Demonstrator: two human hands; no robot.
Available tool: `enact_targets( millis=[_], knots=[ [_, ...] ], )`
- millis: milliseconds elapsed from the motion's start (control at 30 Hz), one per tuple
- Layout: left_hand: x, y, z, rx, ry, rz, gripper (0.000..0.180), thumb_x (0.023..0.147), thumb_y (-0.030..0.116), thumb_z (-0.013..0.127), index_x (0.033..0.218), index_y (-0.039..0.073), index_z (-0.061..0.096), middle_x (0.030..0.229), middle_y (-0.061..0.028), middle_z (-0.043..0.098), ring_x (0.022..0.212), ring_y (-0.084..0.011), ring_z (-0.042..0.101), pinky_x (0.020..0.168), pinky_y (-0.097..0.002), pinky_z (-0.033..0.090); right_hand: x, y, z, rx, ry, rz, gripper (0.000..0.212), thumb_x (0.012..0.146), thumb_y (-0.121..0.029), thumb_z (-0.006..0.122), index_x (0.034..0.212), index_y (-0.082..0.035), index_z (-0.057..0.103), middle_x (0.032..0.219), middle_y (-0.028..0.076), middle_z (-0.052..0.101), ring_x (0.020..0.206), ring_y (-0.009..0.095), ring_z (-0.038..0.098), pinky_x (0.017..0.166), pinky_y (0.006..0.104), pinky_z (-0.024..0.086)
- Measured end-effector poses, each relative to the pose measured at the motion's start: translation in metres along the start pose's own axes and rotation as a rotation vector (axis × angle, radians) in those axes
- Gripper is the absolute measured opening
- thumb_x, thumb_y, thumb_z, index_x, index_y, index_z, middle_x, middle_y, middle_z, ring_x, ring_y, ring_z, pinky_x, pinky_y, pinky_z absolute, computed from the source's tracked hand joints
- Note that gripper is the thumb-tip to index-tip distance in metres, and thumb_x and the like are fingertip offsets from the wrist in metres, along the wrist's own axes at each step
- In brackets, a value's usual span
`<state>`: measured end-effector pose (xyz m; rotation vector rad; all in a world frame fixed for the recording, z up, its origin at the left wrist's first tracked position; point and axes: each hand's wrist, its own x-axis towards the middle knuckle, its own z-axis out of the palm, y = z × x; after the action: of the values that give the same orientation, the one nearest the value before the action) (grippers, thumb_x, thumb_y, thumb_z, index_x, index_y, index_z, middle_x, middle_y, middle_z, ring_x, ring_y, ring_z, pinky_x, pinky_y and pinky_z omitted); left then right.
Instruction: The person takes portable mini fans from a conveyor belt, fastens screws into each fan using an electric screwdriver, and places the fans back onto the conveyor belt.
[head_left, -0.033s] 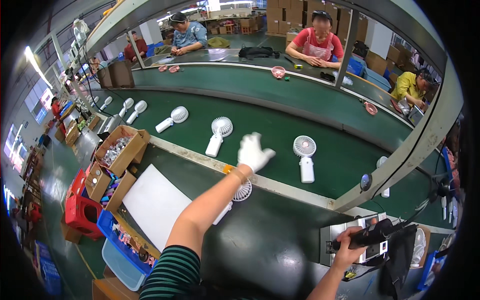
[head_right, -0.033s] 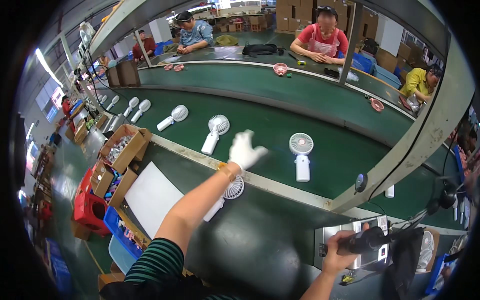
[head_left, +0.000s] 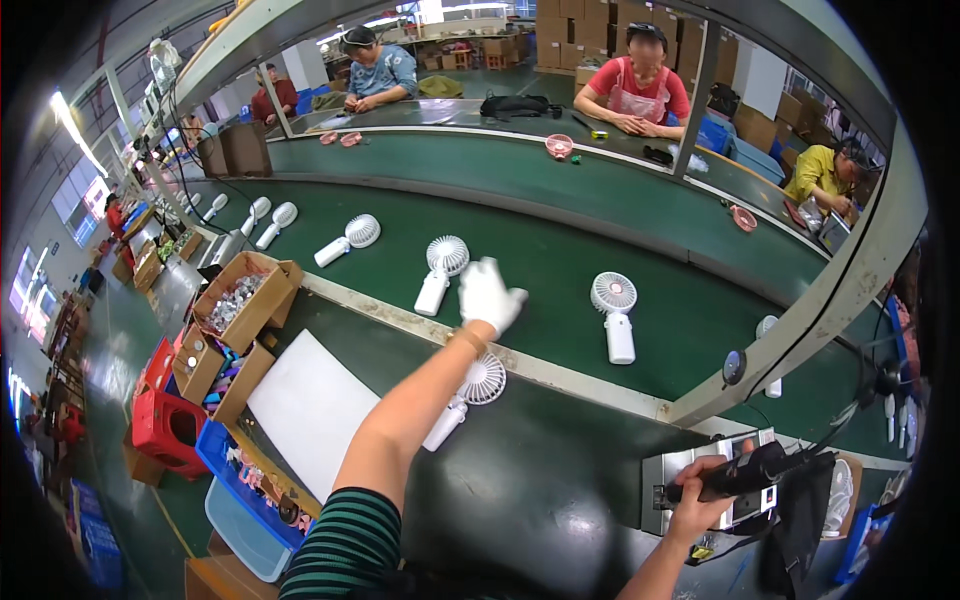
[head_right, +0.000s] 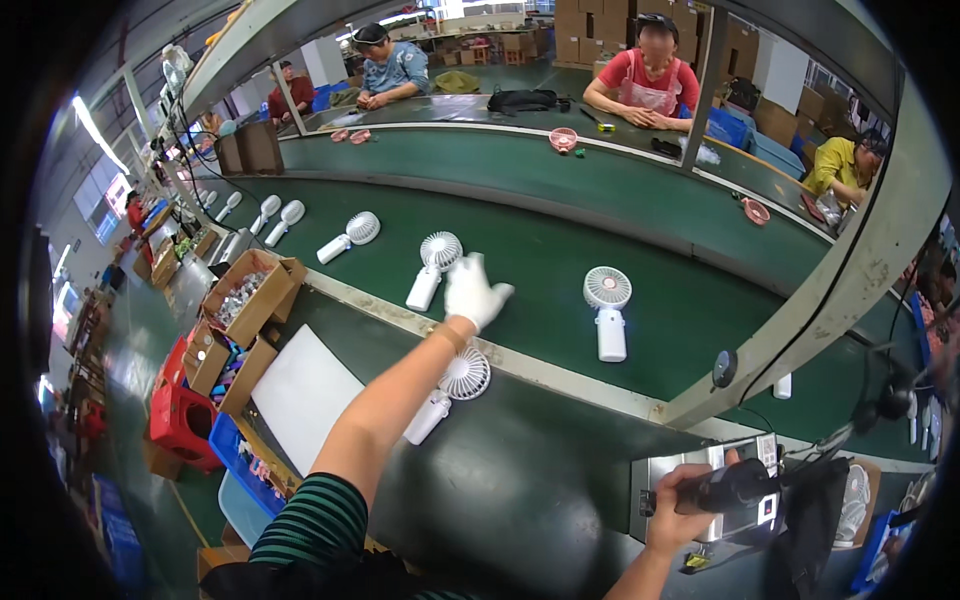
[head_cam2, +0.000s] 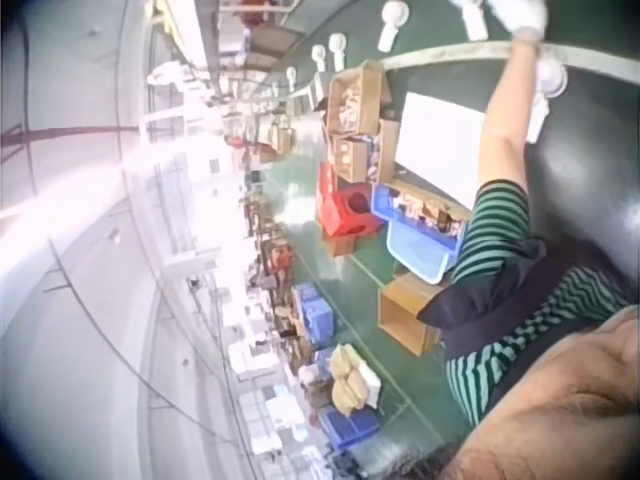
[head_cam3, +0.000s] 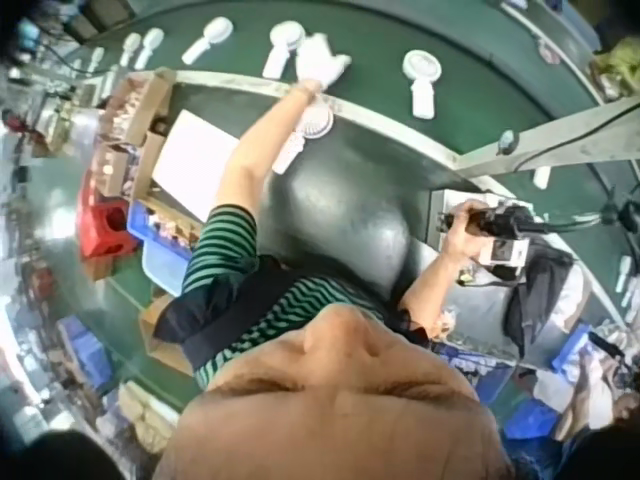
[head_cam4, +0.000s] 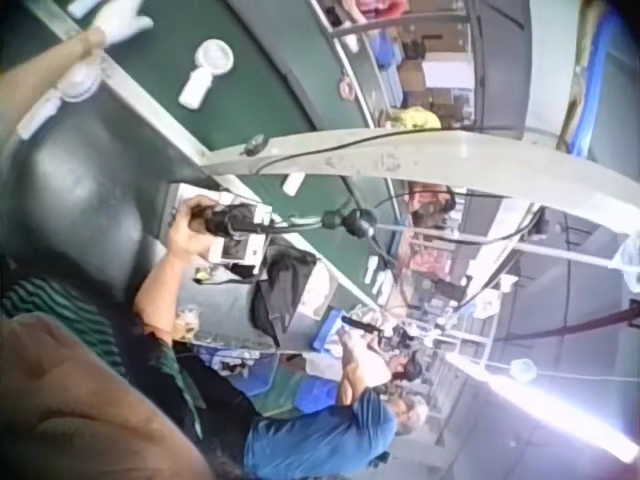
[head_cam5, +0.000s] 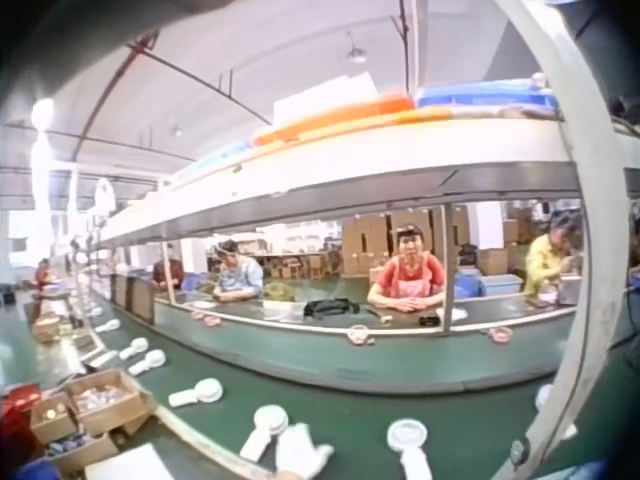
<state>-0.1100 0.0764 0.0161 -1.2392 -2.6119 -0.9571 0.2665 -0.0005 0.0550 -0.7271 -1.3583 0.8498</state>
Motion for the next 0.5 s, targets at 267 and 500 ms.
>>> enact_targets(
  millis=[267, 500],
  knots=[
    [0.050, -0.070, 0.002, 0.092, -0.154, -0.420, 0.039, 0.077, 0.015, 0.057, 0.112, 0.002, 0.046, 0.114, -0.0174, 0.051, 0.104, -0.0346, 0.054, 0.084, -0.0411, 0.048, 0.003, -0.019, -0.002, 0.073, 0.032, 0.093, 0.067, 0.077, 0.001, 0.061, 0.131, 0.000, 0.022, 0.078, 0.005, 0.052, 0.066, 0.011, 0.051, 0.062, 0.0234, 0.044],
    [0.028, -0.048, 0.005, -0.123, -0.150, -0.299, 0.054, 0.068, 0.020, 0.065, 0.111, -0.003, 0.043, 0.104, -0.0247, 0.059, 0.097, -0.0362, 0.059, 0.082, -0.0394, 0.049, -0.004, -0.008, 0.001, 0.058, 0.047, -0.041, 0.075, 0.078, -0.006, 0.062, 0.137, 0.000, 0.016, 0.072, 0.004, 0.051, 0.057, 0.010, 0.048, 0.053, 0.0216, 0.041]
  ],
)
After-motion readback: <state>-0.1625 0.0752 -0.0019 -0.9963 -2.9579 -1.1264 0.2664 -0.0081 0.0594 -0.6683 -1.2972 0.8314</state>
